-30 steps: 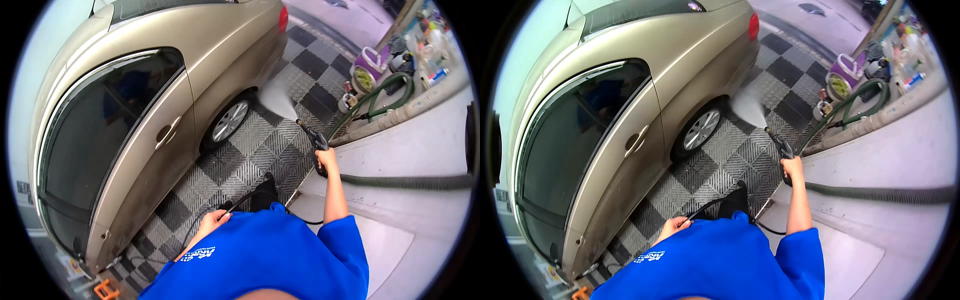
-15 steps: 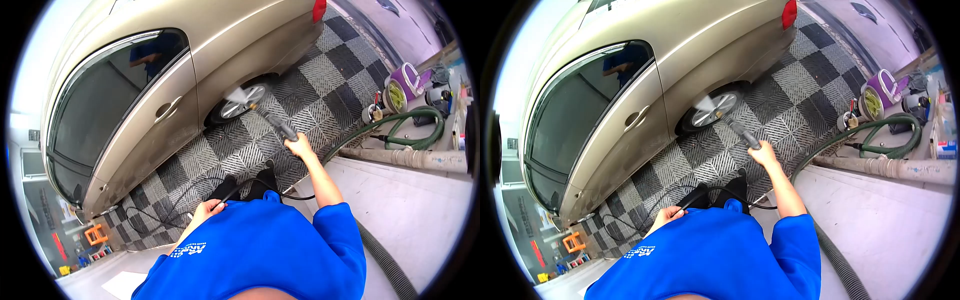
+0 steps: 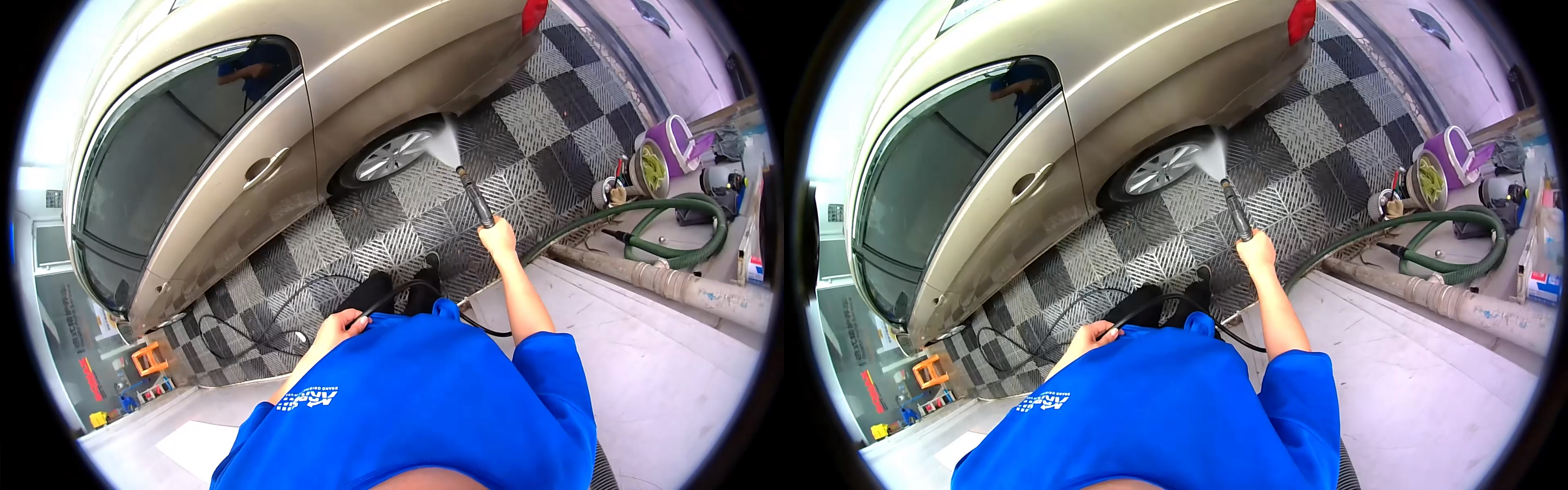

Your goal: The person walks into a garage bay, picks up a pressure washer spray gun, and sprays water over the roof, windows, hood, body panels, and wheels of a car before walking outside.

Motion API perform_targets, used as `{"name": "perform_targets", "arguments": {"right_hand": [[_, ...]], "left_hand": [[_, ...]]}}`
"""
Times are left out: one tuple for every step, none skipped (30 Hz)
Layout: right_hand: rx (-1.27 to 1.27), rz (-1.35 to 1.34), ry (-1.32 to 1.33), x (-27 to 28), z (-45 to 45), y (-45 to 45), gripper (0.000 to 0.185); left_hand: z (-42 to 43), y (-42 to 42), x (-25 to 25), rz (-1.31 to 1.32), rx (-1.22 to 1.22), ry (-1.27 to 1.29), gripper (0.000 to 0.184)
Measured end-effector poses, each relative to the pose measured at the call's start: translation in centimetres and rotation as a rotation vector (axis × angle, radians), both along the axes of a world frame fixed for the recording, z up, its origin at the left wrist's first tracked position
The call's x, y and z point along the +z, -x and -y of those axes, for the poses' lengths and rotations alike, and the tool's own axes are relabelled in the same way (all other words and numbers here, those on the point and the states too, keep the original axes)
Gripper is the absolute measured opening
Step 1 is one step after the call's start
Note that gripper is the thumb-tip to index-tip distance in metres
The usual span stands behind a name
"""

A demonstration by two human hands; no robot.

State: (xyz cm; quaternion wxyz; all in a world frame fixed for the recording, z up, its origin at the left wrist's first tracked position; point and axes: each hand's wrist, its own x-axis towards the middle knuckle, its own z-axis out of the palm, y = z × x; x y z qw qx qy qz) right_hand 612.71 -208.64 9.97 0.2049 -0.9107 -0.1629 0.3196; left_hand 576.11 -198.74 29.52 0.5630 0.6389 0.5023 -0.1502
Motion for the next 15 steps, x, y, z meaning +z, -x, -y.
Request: {"name": "perform_targets", "arguments": {"right_hand": [[0.033, -0.032, 0.05, -0.5, -0.1, -0.5, 0.03], [0.038, -0.034, 0.051, -1.0, 0.0, -0.5, 0.03], [0.102, -0.074, 0.055, -1.3, 0.0, -0.5, 0.031], [0.166, -0.113, 0.056, -2.1, 0.0, -0.5, 0.031], [0.213, -0.147, 0.039, -3.2, 0.0, -0.2, 0.031], [0.234, -0.188, -0.005, -2.8, -0.1, 0.1, 0.027], [0.243, -0.31, 0.009, -0.5, -0.4, 0.2, 0.03], [0.249, -0.43, 0.022, 1.6, -0.6, -0.1, 0.033], [0.311, -0.409, -0.034, 1.4, -0.6, -0.6, 0.031], [0.28, -0.405, -0.035, 1.5, 0.1, -1.3, 0.031], [0.248, -0.401, -0.013, 1.6, 0.7, -2.5, 0.032], [0.206, -0.39, 0.008, 2.1, 1.4, -3.9, 0.034], [0.142, -0.341, 0.036, 2.4, 2.5, -5.8, 0.035], [0.077, -0.289, 0.061, 2.1, 3.5, -7.9, 0.037], [0.022, -0.206, 0.107, 1.2, 4.8, -10.3, 0.038]], "left_hand": [[0.1, -0.6, 0.0, -0.014, 0.007, 0.015, 0.026], [0.2, -1.2, 0.0, -0.016, 0.013, 0.016, 0.026], [0.2, -1.8, -0.2, -0.02, -0.004, 0.006, 0.026], [0.2, -2.3, -0.5, -0.022, -0.02, -0.008, 0.027], [0.2, -2.8, -0.9, -0.008, -0.054, -0.04, 0.028], [0.2, -3.4, -0.9, -0.009, -0.05, -0.043, 0.028], [0.2, -4.4, -0.9, 0.011, -0.079, -0.076, 0.028], [0.0, -5.4, -0.9, 0.034, -0.112, -0.111, 0.028], [-0.3, -6.4, -1.3, 0.044, -0.137, -0.104, 0.027], [-0.6, -7.2, -1.7, 0.056, -0.154, -0.11, 0.027], [-0.8, -8.1, -2.6, 0.089, -0.189, -0.12, 0.027], [-1.1, -9.5, -3.5, 0.131, -0.234, -0.131, 0.027], [-1.3, -11.0, -4.2, 0.157, -0.274, -0.121, 0.027], [-1.8, -12.6, -5.1, 0.186, -0.315, -0.116, 0.028], [-2.4, -14.7, -5.8, 0.194, -0.335, -0.101, 0.028]]}}
